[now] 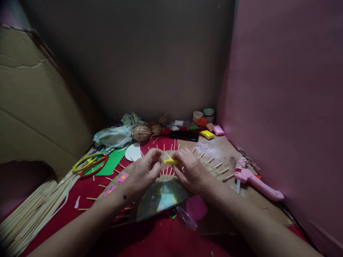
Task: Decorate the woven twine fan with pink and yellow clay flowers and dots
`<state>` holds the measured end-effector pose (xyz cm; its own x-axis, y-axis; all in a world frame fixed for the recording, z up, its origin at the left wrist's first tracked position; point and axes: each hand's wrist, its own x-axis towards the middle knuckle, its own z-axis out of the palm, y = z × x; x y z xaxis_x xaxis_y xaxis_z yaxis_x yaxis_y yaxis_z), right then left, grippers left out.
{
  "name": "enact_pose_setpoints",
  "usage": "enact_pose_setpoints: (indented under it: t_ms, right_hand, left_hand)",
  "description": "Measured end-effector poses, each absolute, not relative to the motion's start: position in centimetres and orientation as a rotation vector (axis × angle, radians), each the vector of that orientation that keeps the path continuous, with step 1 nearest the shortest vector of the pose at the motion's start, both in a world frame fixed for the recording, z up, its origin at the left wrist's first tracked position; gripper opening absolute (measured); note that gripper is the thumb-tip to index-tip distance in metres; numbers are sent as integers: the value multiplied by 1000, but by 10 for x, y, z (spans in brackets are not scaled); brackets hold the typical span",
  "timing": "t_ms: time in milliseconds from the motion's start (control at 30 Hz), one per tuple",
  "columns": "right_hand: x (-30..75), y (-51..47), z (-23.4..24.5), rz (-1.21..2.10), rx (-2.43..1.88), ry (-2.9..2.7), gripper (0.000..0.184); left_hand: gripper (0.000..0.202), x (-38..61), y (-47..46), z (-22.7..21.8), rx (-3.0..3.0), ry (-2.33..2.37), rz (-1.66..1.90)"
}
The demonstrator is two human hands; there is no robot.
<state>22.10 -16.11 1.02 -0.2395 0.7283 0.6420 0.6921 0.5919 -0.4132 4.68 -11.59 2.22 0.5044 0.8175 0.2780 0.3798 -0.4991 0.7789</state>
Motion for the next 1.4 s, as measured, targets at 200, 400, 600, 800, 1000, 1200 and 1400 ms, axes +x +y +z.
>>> enact_pose_setpoints:
  t_ms: [200, 400, 600, 800, 1000, 1200, 1400]
  right_hand:
    - [222, -164, 18, 274, -1162, -1885, 3]
    - [228, -163, 18, 633, -1116, -1714, 8]
    - [229, -160, 10, 1146, -1000, -1397, 26]
    - [217, -161, 2, 1417, -951, -1073, 24]
    - [214, -161, -1, 1444, -951, -902, 27]
    - [211, -163, 2, 1431, -989, -834, 28]
    - [210, -165, 8, 1452, -980, -819, 29]
  left_hand:
    - [19, 45, -110, 23, 1618, 845, 854]
    - [15, 40, -120, 34, 1909, 914, 803]
    - [19, 38, -116, 38, 1939, 932, 683]
    - [20, 40, -114, 28, 2028, 918, 719]
    - [11, 43, -118, 20, 2114, 817, 920]
    - [8, 46, -116, 12, 2231, 734, 984]
    - [9, 48, -122, 9, 2403, 669, 1153]
